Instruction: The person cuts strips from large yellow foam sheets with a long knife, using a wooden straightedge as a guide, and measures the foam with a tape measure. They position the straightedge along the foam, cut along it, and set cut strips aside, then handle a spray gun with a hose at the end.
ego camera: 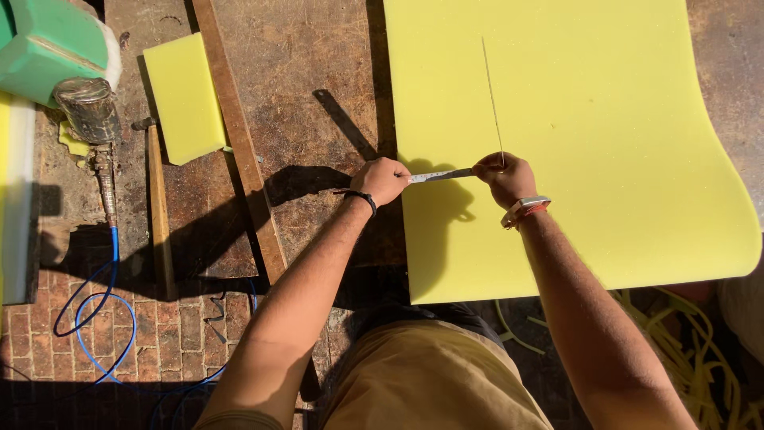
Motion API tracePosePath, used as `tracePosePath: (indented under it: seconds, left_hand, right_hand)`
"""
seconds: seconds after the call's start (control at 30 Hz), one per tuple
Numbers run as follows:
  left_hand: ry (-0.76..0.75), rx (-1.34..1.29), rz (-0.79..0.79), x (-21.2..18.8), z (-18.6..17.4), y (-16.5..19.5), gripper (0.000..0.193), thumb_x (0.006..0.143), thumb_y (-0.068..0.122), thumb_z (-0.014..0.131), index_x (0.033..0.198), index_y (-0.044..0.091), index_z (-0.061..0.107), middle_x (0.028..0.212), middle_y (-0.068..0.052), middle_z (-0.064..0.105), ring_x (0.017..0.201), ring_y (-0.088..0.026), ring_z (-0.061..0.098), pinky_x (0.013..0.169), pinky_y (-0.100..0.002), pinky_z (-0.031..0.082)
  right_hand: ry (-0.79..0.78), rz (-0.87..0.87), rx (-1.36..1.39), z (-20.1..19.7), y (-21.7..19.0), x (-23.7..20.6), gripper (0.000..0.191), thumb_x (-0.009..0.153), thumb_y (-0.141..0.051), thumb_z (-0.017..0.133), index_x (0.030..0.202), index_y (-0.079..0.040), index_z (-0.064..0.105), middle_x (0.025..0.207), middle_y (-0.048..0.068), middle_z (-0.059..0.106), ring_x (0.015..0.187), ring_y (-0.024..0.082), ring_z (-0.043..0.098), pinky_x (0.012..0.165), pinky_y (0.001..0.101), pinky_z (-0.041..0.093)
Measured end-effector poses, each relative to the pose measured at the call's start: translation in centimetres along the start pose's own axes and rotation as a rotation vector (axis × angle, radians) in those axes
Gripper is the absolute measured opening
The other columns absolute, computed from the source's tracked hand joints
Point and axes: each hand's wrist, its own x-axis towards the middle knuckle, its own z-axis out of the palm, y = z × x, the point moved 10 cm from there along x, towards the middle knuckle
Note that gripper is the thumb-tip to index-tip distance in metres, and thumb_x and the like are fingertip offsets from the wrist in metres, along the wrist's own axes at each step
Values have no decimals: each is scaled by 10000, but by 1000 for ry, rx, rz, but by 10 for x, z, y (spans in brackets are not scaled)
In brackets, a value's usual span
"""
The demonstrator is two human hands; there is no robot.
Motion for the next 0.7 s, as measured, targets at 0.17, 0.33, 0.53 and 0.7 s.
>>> tracePosePath:
  seconds: [0.17, 0.33, 0.53, 0.7]
  left_hand:
    - [108, 57, -36, 24, -25, 0, 117, 855, 300, 743, 932, 263, 823, 944, -3, 780, 887, -240, 730, 791, -399, 581]
    - [98, 37, -72, 30, -27, -10, 121, 880, 297, 734, 952, 255, 821, 916, -7, 788, 857, -217, 735, 779, -386, 576]
    - [-12, 71, -189, 42, -12, -26, 141, 949, 288, 692, 1030, 288, 807, 921, 40, 783, 814, -159, 719, 724, -361, 569]
    - [-38, 101, -150, 57, 5, -36, 178, 955, 243, 671, 1056, 296, 808, 957, 45, 782, 829, -163, 720, 729, -366, 578]
  right_hand:
    - [1, 73, -96, -2, 0, 38, 225, 890, -260, 789, 1017, -80, 744, 972, 60, 771, 906, 186, 728, 838, 349, 567]
    - [-43, 119, -139, 14, -7, 46, 248, 900, -285, 789, 1014, -71, 737, 906, 68, 755, 822, 197, 710, 784, 370, 566]
    - [-41, 163, -181, 28, 4, 51, 271, 924, -332, 767, 1026, -84, 728, 847, 46, 718, 760, 182, 692, 738, 370, 566]
    - [164, 240, 291, 16, 41, 27, 327, 988, -321, 735, 1116, -49, 608, 779, 40, 563, 623, 134, 514, 556, 332, 458]
